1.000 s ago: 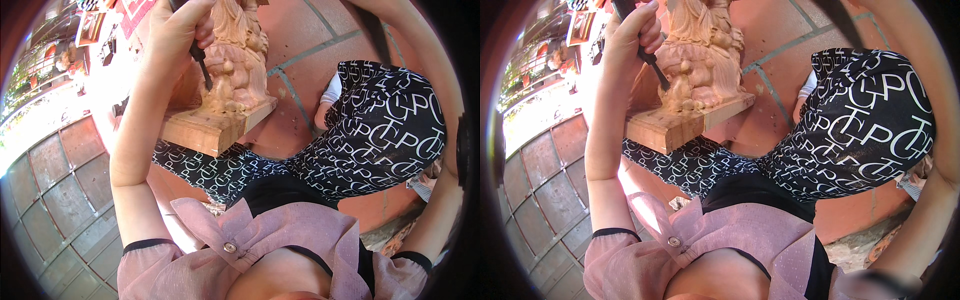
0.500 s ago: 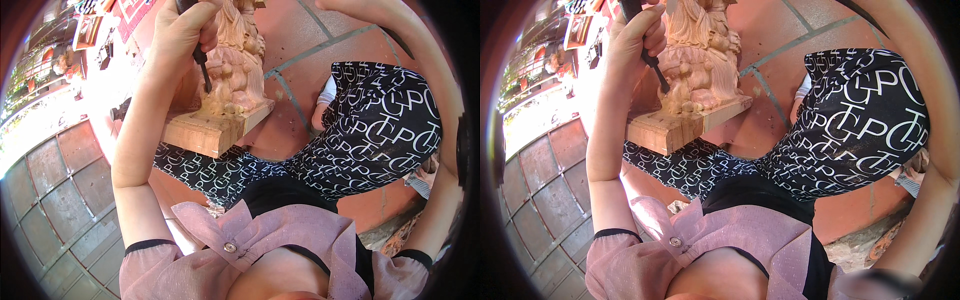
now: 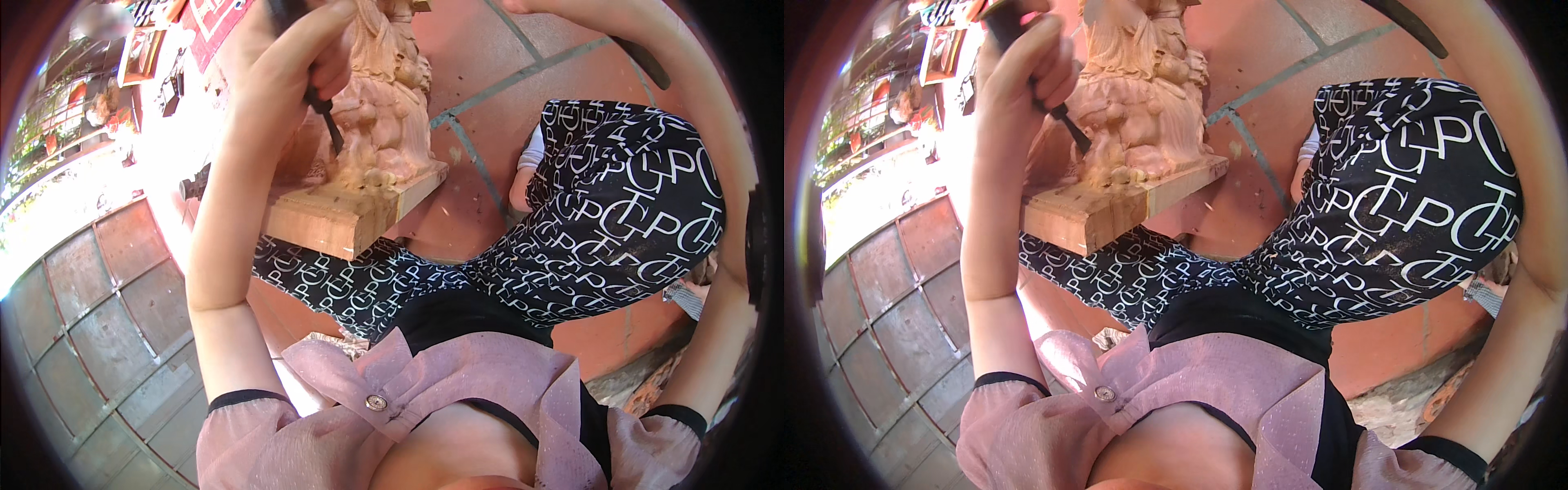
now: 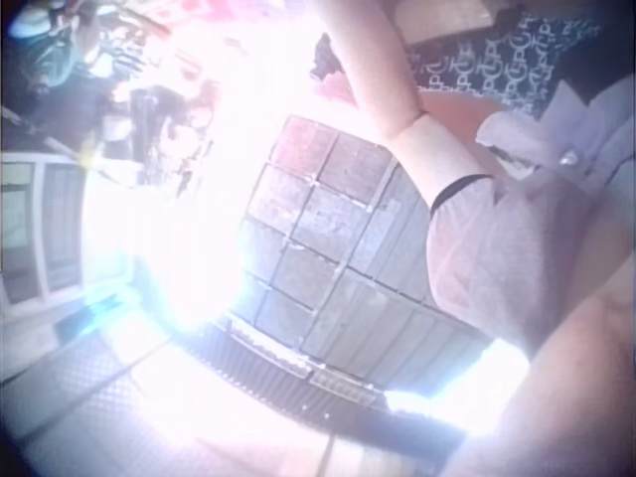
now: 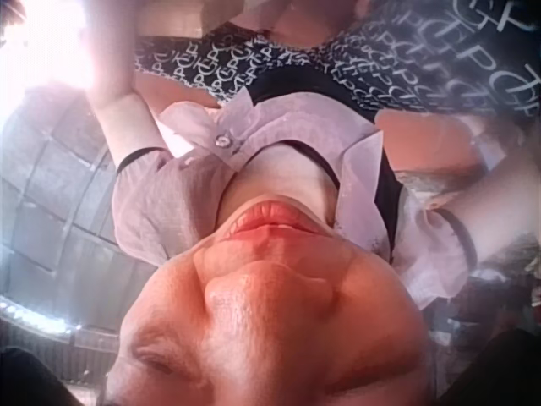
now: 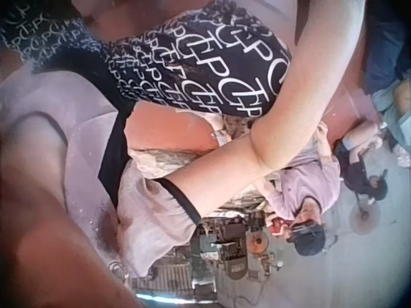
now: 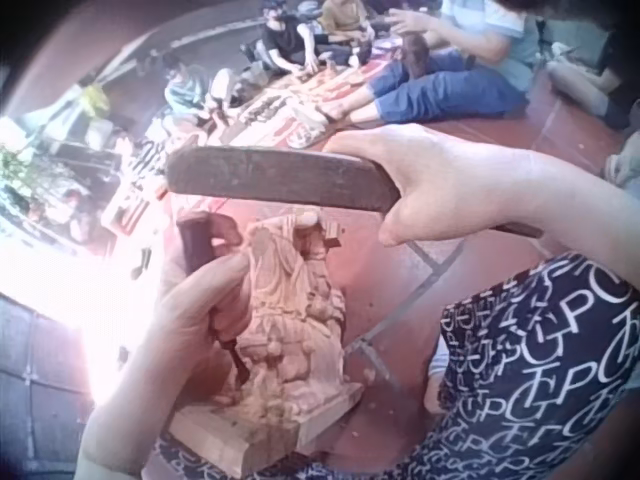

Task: The person sits on the floor and carves a wooden figurine using a chisel and mallet. They repeatedly strike the chisel to shape the wood, occasionally pausing to adjust the tool or inspect the work.

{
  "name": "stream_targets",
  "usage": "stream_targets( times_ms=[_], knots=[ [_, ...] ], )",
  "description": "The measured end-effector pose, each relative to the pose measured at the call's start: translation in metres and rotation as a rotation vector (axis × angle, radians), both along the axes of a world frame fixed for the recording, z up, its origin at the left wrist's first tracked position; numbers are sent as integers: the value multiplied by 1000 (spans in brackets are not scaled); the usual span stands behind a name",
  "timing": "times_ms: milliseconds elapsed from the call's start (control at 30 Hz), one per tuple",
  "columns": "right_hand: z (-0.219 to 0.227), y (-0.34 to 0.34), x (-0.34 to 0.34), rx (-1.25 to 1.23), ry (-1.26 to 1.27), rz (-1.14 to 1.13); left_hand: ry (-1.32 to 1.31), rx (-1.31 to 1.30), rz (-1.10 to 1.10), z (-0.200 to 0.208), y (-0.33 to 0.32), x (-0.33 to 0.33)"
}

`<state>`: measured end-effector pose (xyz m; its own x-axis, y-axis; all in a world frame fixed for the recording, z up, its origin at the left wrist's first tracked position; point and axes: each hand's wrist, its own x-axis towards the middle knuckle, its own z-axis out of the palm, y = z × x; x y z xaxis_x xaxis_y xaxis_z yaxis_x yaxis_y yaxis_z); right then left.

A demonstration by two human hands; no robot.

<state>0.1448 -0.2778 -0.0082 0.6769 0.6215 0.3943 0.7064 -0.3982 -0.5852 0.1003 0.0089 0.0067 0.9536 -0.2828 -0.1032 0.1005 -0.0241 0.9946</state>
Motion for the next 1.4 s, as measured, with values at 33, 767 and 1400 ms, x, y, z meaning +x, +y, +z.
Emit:
stream_targets(
  times_ms=[33,767,1400],
  knots=[
    [0,0,-2,11,-25,8,-18,-36,-46,1,7,0],
    [16,7,-43,132,46,-50,-192,44,11,7,-5,-3],
    [30,7,-38,68,-71,-201,-168,169,238,8,-24,-3]
  ],
)
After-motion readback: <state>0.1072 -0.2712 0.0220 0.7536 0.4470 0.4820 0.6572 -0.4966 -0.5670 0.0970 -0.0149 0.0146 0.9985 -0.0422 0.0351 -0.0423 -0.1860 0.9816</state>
